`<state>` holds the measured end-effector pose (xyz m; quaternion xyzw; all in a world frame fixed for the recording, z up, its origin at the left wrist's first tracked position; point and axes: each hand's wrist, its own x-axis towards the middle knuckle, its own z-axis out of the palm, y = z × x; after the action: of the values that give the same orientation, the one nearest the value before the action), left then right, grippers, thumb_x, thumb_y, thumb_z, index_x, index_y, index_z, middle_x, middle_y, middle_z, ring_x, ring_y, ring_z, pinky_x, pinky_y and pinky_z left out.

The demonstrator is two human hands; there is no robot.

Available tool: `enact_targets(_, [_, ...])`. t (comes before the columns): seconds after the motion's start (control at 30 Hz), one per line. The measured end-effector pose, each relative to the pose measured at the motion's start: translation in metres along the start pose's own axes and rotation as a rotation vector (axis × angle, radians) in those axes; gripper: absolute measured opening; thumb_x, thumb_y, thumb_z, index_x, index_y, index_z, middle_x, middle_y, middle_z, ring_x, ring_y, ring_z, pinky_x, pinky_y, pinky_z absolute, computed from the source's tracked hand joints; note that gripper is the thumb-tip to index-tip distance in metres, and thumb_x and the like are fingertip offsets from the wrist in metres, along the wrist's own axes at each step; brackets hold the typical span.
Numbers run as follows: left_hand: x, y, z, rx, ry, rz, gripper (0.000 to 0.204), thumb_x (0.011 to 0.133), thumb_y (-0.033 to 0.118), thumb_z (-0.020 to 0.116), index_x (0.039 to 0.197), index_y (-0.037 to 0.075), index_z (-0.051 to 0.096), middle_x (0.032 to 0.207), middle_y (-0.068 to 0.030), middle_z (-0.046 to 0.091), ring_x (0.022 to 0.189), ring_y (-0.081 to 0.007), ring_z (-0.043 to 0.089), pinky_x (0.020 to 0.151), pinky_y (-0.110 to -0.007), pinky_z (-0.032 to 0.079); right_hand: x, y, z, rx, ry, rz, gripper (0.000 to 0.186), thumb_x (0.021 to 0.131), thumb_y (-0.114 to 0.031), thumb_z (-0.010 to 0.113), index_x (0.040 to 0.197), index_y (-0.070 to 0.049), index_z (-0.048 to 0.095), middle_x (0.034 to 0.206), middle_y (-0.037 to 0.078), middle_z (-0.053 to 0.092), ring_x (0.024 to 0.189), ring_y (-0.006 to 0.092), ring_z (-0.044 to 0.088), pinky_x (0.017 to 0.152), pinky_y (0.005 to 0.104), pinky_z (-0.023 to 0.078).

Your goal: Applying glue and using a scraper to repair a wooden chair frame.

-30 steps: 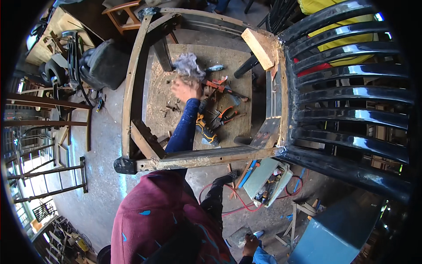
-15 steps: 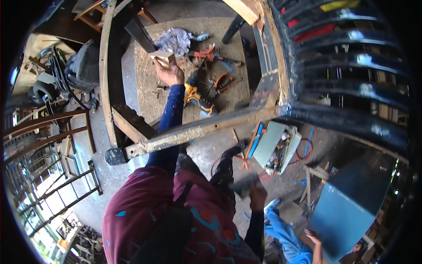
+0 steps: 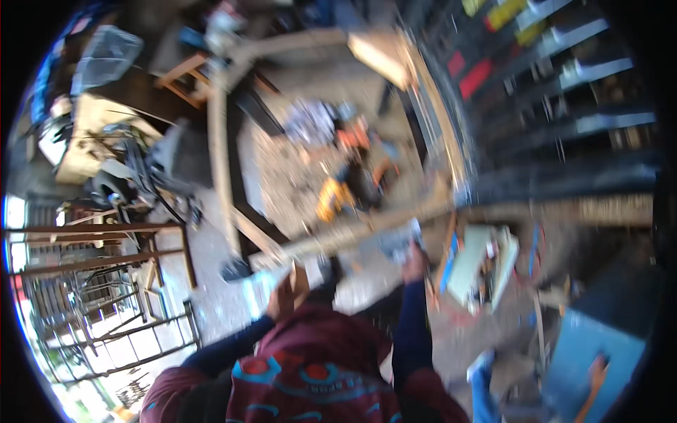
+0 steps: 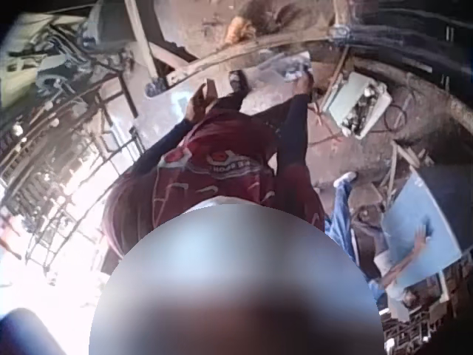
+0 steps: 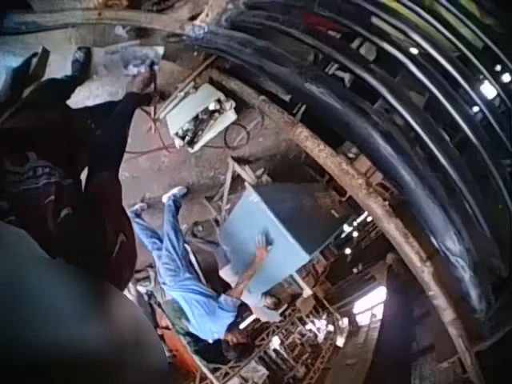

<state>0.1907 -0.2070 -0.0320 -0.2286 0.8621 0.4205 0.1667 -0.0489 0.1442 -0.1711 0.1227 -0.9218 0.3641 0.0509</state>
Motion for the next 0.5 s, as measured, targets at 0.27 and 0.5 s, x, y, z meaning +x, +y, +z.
enact_targets(0.27, [0.056,0.045,-0.023,0.116,0.102,0.621,0.069,0.079,0.017,0.063,0.144,0.005,0.047,0.153,-0.0188,0.041,0.140,-0.0387,0.040,0.115,-0.048,0.034,-0.009,-0.040,0.013,1.355,0.233,1.151,0.019,0.082,-0.016,0.064,0.071,-0.023,0.051,0.067,-0.007,0.044,0.063,0.0078,0.050,0.055,0.0272,0.041])
enact_targets(0.5, [0.197,0.131,0.006,0.043,0.660,0.271,0.062,0.078,0.003,0.062,0.138,0.002,0.051,0.122,-0.0186,0.054,0.104,-0.0414,0.051,0.090,-0.049,0.044,-0.081,-0.002,-0.049,1.406,-0.076,1.115,0.012,0.096,-0.018,0.054,0.090,-0.007,0.055,0.066,0.016,0.059,0.054,0.0377,0.062,0.057,0.0525,0.056])
